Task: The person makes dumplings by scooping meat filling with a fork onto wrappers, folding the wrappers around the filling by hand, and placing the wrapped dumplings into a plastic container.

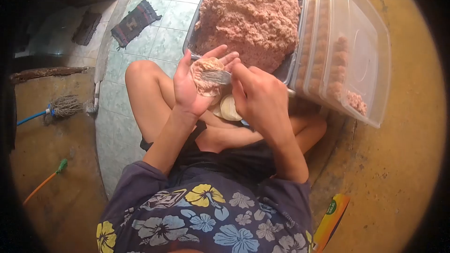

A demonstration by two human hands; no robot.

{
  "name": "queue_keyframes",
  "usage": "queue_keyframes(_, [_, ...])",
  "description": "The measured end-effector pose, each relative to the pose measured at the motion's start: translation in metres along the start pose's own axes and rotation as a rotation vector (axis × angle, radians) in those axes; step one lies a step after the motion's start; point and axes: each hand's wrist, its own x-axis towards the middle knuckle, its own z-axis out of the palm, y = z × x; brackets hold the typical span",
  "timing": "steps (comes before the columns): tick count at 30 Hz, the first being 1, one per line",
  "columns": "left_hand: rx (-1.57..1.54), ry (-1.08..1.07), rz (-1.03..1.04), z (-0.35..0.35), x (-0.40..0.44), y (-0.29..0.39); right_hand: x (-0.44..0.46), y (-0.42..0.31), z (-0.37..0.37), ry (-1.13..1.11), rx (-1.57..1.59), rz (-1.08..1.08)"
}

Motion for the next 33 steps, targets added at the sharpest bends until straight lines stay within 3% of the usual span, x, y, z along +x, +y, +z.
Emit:
queue_keyframes(1, [0.012, 0.065, 0.000, 0.003, -0.001, 0.000, -0.001, 0.003, -0.001, 0.003, 0.034, 0.012])
queue_keyframes(4, [-0.281, -0.169, -0.002, -0.011, -0.003, 0.010, -0.008, -0.002, -0.018, 0.222, 0.049, 0.136])
queue_keyframes(5, [-0.234, -0.249, -0.010, -0.015, -0.002, 0.008, -0.011, 0.001, -0.014, 0.207, -0.054, 0.107])
queue_keyframes(8, [0.195, -0.090, -0.051, -0.016, 0.010, -0.008, -0.009, 0.024, 0.018, 0.095, 0.056, 0.016])
queue_keyframes(9, [-0.049, -0.156, -0.057, -0.009, 0.006, -0.005, -0.009, 0.027, 0.012, 0.094, 0.168, 0.057])
queue_keyframes(12, [0.436, -0.152, 0.002, -0.006, -0.005, 0.003, -0.017, 0.021, -0.011, 0.048, 0.421, 0.151])
queue_keyframes(13, [0.781, -0.212, -0.003, -0.014, -0.002, 0.000, -0.017, 0.016, -0.021, 0.011, 0.376, 0.104])
queue_keyframes(16, [1.260, -0.546, 0.096, -0.001, 0.003, 0.015, -0.021, 0.021, -0.015, -0.008, 0.200, 0.002])
queue_keyframes(17, [1.335, -0.468, 0.247, 0.009, 0.000, 0.016, -0.032, 0.016, -0.017, 0.143, 0.100, 0.036])
queue_keyframes(18, [1.503, -0.530, 0.344, 0.005, 0.002, 0.024, -0.040, 0.014, -0.013, 0.200, 0.163, 0.117])
queue_keyframes(20, [1.418, -0.354, 0.489, 0.021, -0.009, 0.022, -0.059, 0.023, 0.015, 0.300, 0.301, 0.281])
queue_keyframes(22, [1.359, -0.326, 0.709, 0.022, -0.009, 0.011, -0.072, 0.036, 0.049, 0.262, 0.600, 0.394])
queue_keyframes(23, [1.322, -0.316, 0.818, 0.023, -0.004, 0.005, -0.078, 0.035, 0.050, 0.350, 0.707, 0.305])
queue_keyframes(26, [1.381, -0.452, 0.634, 0.030, -0.009, -0.021, -0.068, 0.007, 0.018, 0.321, 0.651, 0.006])
queue_keyframes(30, [1.401, -0.252, 0.679, 0.033, -0.004, 0.001, -0.077, 0.026, 0.018, 0.370, 0.483, 0.161])
queue_keyframes(32, [1.464, -0.211, 0.693, 0.045, -0.016, -0.008, -0.078, 0.013, 0.028, 0.506, 0.619, 0.058])
queue_keyframes(33, [1.492, -0.154, 0.636, 0.054, -0.026, -0.017, -0.074, 0.009, 0.031, 0.399, 0.604, 0.031])
